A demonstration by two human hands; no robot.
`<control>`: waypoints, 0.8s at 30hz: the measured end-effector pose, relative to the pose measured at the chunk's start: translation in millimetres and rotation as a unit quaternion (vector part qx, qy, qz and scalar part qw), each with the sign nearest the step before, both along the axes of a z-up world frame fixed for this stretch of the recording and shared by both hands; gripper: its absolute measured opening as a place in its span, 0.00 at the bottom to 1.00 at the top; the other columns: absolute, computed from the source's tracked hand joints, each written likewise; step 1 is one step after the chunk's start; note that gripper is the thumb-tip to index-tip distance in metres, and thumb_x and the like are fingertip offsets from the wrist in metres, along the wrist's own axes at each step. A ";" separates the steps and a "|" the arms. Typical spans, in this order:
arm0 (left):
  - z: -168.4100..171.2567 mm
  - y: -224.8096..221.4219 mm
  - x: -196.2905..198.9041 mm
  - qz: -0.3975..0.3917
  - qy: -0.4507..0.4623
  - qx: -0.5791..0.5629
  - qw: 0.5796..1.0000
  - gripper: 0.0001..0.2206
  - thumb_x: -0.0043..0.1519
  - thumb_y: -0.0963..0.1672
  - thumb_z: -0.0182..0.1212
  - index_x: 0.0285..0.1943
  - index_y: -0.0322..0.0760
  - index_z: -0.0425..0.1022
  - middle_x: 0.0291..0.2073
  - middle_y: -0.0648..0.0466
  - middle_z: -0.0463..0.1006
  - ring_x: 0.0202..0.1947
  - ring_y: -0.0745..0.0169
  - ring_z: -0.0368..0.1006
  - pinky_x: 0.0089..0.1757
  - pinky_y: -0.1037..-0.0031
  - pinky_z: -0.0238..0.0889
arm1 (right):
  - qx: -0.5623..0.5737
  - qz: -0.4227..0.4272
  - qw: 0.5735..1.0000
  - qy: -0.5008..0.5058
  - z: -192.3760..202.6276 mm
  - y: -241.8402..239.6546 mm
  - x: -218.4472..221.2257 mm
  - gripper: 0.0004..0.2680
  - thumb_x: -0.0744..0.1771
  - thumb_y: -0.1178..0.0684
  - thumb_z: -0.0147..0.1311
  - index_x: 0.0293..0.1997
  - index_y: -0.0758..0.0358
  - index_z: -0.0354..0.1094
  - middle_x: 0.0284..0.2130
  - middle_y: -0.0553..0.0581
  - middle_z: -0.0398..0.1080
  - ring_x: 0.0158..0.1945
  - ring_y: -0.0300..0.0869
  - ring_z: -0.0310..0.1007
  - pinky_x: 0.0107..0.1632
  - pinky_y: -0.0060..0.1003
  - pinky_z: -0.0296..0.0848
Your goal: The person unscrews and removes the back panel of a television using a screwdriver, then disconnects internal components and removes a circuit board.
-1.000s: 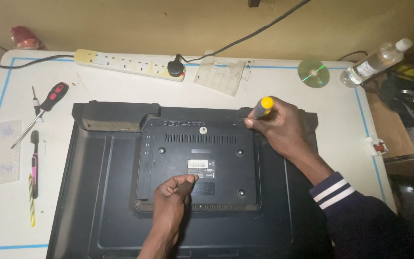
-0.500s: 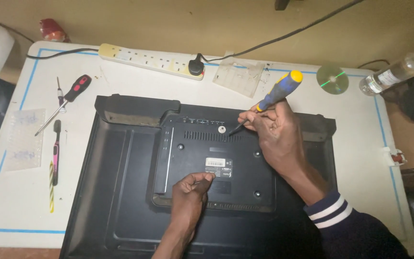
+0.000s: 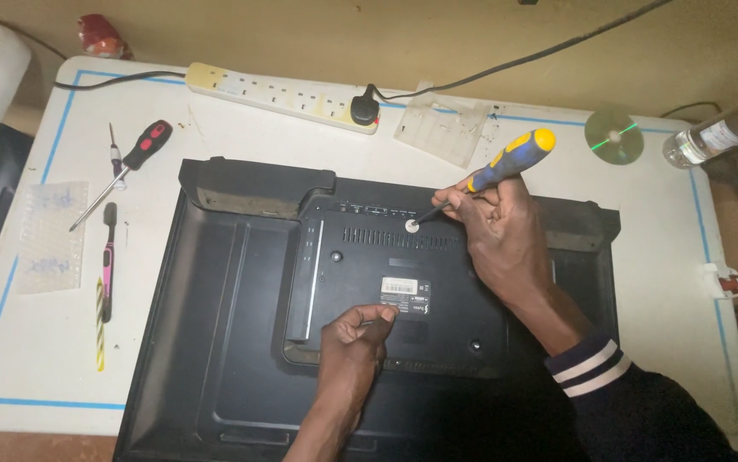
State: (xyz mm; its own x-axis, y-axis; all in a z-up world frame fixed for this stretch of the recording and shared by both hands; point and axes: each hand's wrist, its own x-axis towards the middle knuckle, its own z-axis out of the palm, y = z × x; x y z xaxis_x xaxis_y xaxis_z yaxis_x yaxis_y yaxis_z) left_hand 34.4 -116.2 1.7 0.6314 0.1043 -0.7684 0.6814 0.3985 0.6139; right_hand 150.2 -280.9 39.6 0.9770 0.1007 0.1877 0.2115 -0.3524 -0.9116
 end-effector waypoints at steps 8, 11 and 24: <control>14.9 -6.8 36.2 -0.021 -0.092 0.136 0.986 0.07 0.63 0.42 0.61 0.43 0.32 0.82 0.16 0.54 0.67 0.17 0.68 0.57 0.23 0.77 0.51 | -0.043 0.017 0.999 0.013 13.2 -5.0 7.3 0.06 0.70 0.59 0.52 0.47 0.74 0.62 0.38 0.71 0.77 0.46 0.51 0.82 0.50 0.38 0.84; 24.8 -11.4 65.0 -0.104 -0.214 0.260 0.936 0.10 0.62 0.41 0.58 0.48 0.29 0.80 0.15 0.49 0.70 0.20 0.60 0.66 0.28 0.71 0.60 | -0.122 0.022 0.992 -0.001 20.7 -4.1 11.8 0.06 0.70 0.60 0.54 0.45 0.77 0.65 0.33 0.72 0.77 0.41 0.52 0.82 0.41 0.38 0.84; -54.5 -27.2 104.6 -0.205 -0.430 0.556 0.681 0.14 0.71 0.48 0.53 0.31 0.44 0.72 0.19 0.52 0.75 0.17 0.52 0.70 0.20 0.62 0.56 | -0.180 -0.001 0.975 -0.130 93.6 17.5 -10.9 0.08 0.68 0.57 0.63 0.49 0.69 0.74 0.43 0.62 0.66 0.44 0.44 0.75 0.46 0.29 0.81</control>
